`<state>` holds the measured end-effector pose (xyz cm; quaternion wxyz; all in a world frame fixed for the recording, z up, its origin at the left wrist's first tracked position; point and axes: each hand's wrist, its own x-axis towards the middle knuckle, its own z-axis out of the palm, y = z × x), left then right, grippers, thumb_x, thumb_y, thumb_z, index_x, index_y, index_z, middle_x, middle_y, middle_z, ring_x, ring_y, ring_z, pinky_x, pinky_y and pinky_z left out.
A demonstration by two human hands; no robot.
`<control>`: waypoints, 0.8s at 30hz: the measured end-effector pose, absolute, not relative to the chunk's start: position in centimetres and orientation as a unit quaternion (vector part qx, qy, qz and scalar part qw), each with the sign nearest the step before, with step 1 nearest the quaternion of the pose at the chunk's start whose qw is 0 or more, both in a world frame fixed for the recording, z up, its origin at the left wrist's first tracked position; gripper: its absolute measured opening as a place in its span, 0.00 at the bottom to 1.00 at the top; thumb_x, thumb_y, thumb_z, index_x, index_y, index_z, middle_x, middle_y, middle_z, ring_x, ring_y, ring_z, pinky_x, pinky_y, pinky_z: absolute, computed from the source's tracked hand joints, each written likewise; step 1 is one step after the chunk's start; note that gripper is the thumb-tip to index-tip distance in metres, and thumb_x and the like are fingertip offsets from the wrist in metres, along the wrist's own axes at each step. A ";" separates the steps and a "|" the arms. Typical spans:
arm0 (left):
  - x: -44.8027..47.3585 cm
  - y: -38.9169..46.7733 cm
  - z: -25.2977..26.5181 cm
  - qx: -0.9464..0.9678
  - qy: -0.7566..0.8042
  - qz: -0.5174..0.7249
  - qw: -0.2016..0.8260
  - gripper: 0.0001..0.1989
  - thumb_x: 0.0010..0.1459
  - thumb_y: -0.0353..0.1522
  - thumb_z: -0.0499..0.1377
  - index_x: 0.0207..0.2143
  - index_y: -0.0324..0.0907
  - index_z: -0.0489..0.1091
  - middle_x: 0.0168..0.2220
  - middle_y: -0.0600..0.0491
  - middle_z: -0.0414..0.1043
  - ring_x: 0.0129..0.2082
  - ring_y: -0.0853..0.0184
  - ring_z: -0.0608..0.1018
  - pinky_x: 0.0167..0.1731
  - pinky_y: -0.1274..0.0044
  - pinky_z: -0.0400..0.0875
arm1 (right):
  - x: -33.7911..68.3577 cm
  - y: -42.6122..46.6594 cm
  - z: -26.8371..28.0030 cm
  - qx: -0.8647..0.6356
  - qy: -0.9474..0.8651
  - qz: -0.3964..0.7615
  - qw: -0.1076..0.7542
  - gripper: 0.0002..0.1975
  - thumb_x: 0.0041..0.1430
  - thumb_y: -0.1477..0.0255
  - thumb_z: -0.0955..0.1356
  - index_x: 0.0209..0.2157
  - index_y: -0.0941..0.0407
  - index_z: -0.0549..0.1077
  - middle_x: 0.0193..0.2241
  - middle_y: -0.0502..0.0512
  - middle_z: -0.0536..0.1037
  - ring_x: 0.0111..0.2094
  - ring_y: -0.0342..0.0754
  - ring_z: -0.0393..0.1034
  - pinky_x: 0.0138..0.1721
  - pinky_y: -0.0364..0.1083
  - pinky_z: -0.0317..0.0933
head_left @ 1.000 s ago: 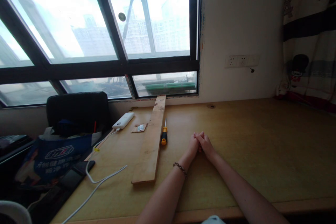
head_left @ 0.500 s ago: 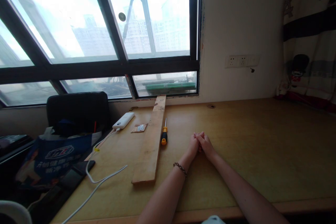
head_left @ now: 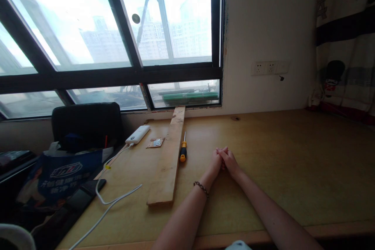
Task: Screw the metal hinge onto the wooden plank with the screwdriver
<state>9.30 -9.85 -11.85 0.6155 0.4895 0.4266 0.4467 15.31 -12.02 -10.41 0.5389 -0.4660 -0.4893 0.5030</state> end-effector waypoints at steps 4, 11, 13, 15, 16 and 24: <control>9.3 -10.1 -11.3 0.479 0.436 0.449 0.615 0.21 0.46 0.49 0.54 0.18 0.40 0.59 0.11 0.59 0.56 0.09 0.76 0.58 0.09 0.82 0.51 | 15.3 -12.1 -10.3 -0.464 -0.484 0.509 0.540 0.19 0.47 0.55 0.64 0.17 0.56 0.62 0.07 0.42 0.57 0.08 0.38 0.49 0.09 0.39 0.44; 9.3 -10.4 -11.2 0.494 0.448 0.454 0.591 0.22 0.47 0.49 0.53 0.18 0.39 0.61 0.11 0.58 0.56 0.11 0.75 0.59 0.11 0.81 0.52 | 15.5 -11.9 -10.5 -0.473 -0.484 0.504 0.536 0.19 0.47 0.55 0.63 0.17 0.57 0.62 0.07 0.43 0.57 0.09 0.39 0.50 0.09 0.39 0.45; 9.2 -10.5 -11.2 0.520 0.454 0.464 0.555 0.22 0.49 0.49 0.51 0.19 0.39 0.62 0.12 0.57 0.57 0.11 0.74 0.60 0.12 0.81 0.53 | 15.5 -11.7 -10.6 -0.476 -0.485 0.502 0.535 0.19 0.46 0.55 0.64 0.18 0.57 0.63 0.09 0.43 0.58 0.10 0.39 0.51 0.10 0.39 0.46; 8.9 -10.5 -11.2 0.561 0.480 0.479 0.475 0.21 0.51 0.47 0.49 0.19 0.39 0.63 0.14 0.55 0.60 0.14 0.73 0.62 0.15 0.80 0.56 | 15.6 -11.6 -10.7 -0.481 -0.488 0.494 0.536 0.20 0.46 0.55 0.64 0.18 0.58 0.63 0.10 0.45 0.60 0.11 0.39 0.52 0.11 0.39 0.47; 8.6 -10.6 -11.1 0.584 0.498 0.485 0.418 0.20 0.53 0.45 0.49 0.20 0.39 0.64 0.16 0.54 0.62 0.16 0.71 0.64 0.18 0.79 0.58 | 15.6 -11.6 -10.7 -0.483 -0.492 0.488 0.536 0.20 0.45 0.54 0.64 0.17 0.58 0.63 0.10 0.45 0.60 0.11 0.38 0.52 0.12 0.39 0.47; 5.9 -10.6 -9.3 0.647 0.639 0.415 0.018 0.12 0.52 0.33 0.50 0.37 0.39 0.68 0.42 0.43 0.66 0.46 0.59 0.66 0.48 0.68 0.55 | 15.4 -11.8 -10.6 -0.471 -0.507 0.479 0.540 0.22 0.48 0.52 0.62 0.16 0.56 0.60 0.09 0.43 0.58 0.10 0.38 0.51 0.12 0.39 0.45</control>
